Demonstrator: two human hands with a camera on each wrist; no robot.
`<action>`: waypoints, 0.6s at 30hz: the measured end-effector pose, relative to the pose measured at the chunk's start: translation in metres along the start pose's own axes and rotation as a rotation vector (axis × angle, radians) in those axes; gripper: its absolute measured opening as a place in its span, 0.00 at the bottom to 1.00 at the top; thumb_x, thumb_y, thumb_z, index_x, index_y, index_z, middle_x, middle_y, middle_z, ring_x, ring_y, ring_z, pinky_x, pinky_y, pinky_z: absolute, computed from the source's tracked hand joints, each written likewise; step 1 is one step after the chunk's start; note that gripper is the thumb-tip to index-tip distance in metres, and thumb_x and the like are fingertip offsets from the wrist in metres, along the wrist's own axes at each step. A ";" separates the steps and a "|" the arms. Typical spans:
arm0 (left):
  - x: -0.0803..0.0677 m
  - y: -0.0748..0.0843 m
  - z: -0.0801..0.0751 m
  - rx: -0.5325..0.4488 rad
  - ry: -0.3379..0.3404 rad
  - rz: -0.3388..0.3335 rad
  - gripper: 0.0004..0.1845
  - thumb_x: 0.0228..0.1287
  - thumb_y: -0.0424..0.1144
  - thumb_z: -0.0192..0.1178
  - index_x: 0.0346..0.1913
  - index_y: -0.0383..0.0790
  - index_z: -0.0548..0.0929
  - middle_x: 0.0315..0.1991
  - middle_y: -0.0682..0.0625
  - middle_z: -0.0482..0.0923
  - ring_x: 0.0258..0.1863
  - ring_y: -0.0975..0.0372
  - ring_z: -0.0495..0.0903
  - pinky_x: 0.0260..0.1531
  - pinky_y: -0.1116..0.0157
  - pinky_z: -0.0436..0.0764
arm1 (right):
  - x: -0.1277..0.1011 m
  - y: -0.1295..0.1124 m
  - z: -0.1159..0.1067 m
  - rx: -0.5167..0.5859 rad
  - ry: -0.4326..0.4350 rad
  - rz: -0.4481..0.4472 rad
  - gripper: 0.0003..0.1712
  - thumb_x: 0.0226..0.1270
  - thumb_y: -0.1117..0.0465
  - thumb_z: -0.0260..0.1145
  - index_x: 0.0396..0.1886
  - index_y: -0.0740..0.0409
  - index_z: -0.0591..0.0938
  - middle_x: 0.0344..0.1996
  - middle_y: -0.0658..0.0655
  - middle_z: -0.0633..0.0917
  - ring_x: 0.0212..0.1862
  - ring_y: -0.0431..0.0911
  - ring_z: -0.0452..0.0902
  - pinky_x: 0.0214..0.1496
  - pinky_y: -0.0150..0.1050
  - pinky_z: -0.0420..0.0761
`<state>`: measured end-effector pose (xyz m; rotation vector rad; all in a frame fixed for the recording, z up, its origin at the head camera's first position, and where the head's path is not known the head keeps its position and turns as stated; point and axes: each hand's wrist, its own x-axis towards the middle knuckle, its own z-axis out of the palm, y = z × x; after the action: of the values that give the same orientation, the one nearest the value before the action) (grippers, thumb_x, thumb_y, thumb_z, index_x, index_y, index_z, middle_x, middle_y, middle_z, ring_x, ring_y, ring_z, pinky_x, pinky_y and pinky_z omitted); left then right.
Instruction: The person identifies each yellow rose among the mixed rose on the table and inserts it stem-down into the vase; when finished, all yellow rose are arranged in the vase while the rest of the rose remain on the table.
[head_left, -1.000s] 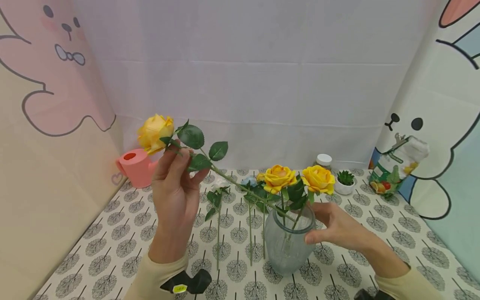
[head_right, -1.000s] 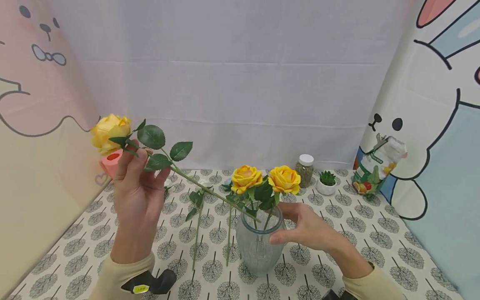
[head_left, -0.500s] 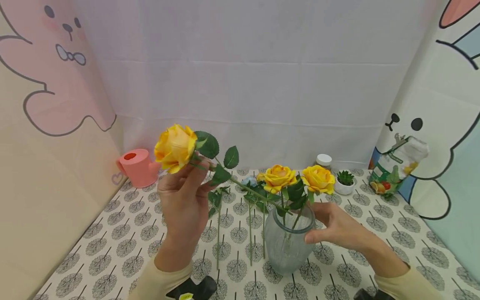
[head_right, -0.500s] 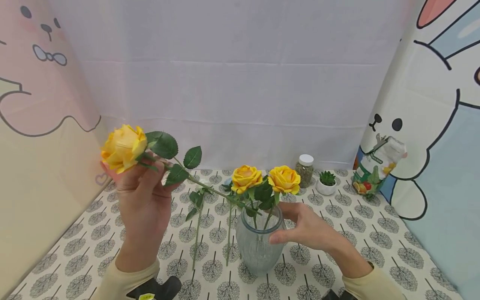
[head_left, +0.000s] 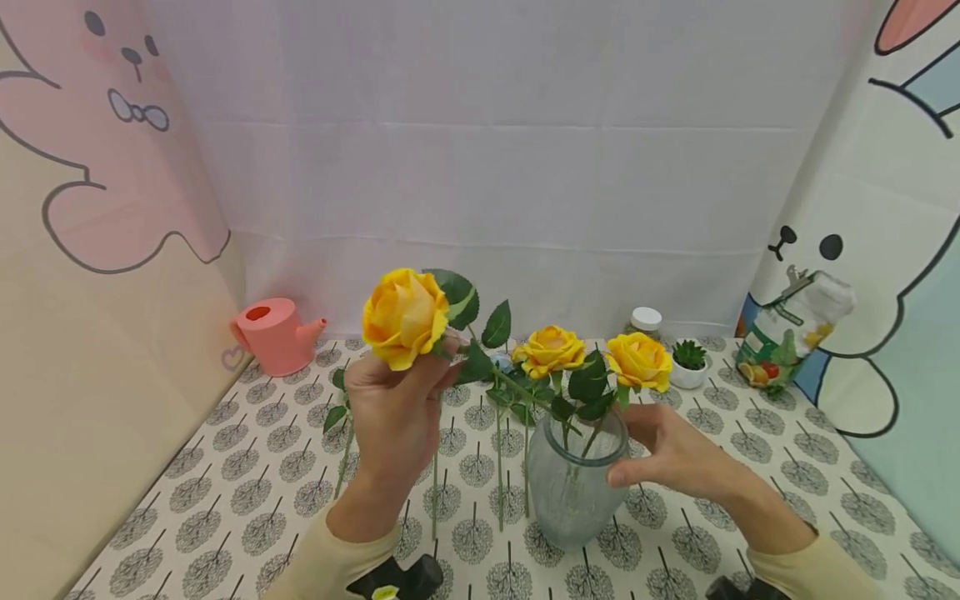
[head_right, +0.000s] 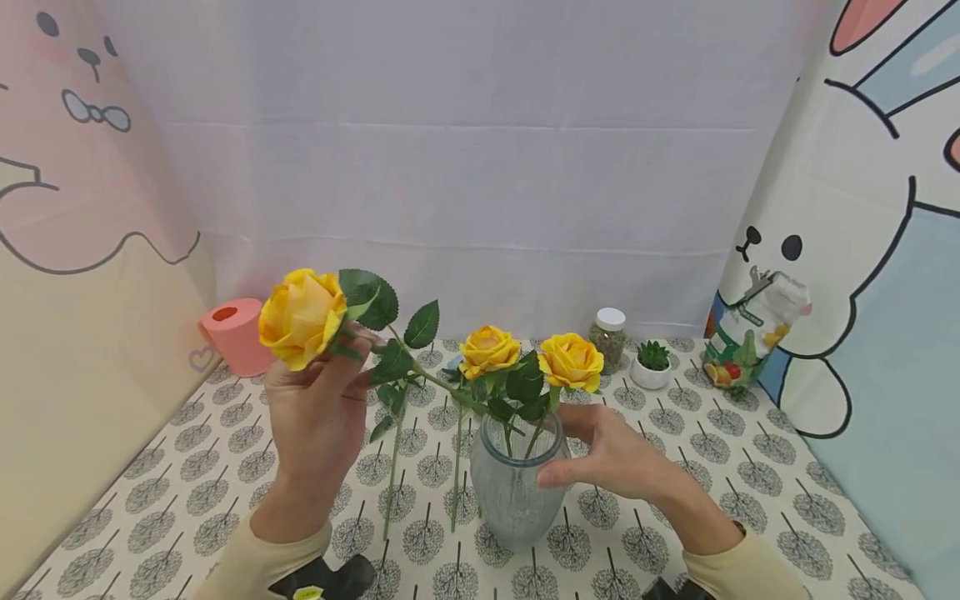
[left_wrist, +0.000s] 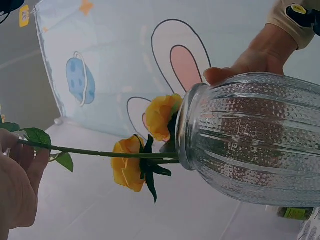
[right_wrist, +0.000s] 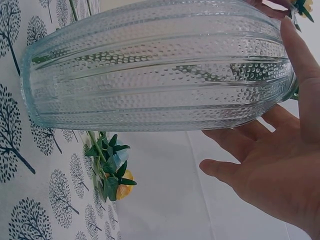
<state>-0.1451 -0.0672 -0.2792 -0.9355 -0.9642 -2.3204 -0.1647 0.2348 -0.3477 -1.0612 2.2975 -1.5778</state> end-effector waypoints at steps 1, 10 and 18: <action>-0.001 0.001 0.000 -0.005 -0.001 0.001 0.15 0.62 0.17 0.60 0.45 0.36 0.88 0.39 0.45 0.82 0.37 0.59 0.85 0.40 0.64 0.87 | 0.000 0.000 0.000 -0.001 0.004 0.001 0.32 0.63 0.56 0.74 0.66 0.57 0.78 0.62 0.56 0.80 0.65 0.44 0.73 0.65 0.31 0.70; -0.005 -0.013 0.001 0.048 -0.026 -0.040 0.16 0.62 0.17 0.61 0.44 0.38 0.90 0.38 0.45 0.85 0.37 0.59 0.86 0.39 0.62 0.87 | 0.000 0.001 0.001 0.012 0.008 0.002 0.31 0.63 0.58 0.75 0.65 0.61 0.79 0.61 0.63 0.80 0.65 0.44 0.74 0.65 0.31 0.70; -0.008 -0.029 0.002 0.172 -0.018 -0.102 0.21 0.61 0.18 0.58 0.44 0.47 0.91 0.38 0.50 0.85 0.37 0.62 0.86 0.39 0.62 0.87 | 0.000 0.000 0.000 0.022 0.004 0.005 0.31 0.63 0.57 0.75 0.65 0.60 0.79 0.61 0.63 0.80 0.65 0.43 0.74 0.66 0.30 0.69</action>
<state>-0.1569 -0.0456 -0.2961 -0.8560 -1.2239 -2.2710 -0.1652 0.2349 -0.3479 -1.0475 2.2784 -1.6013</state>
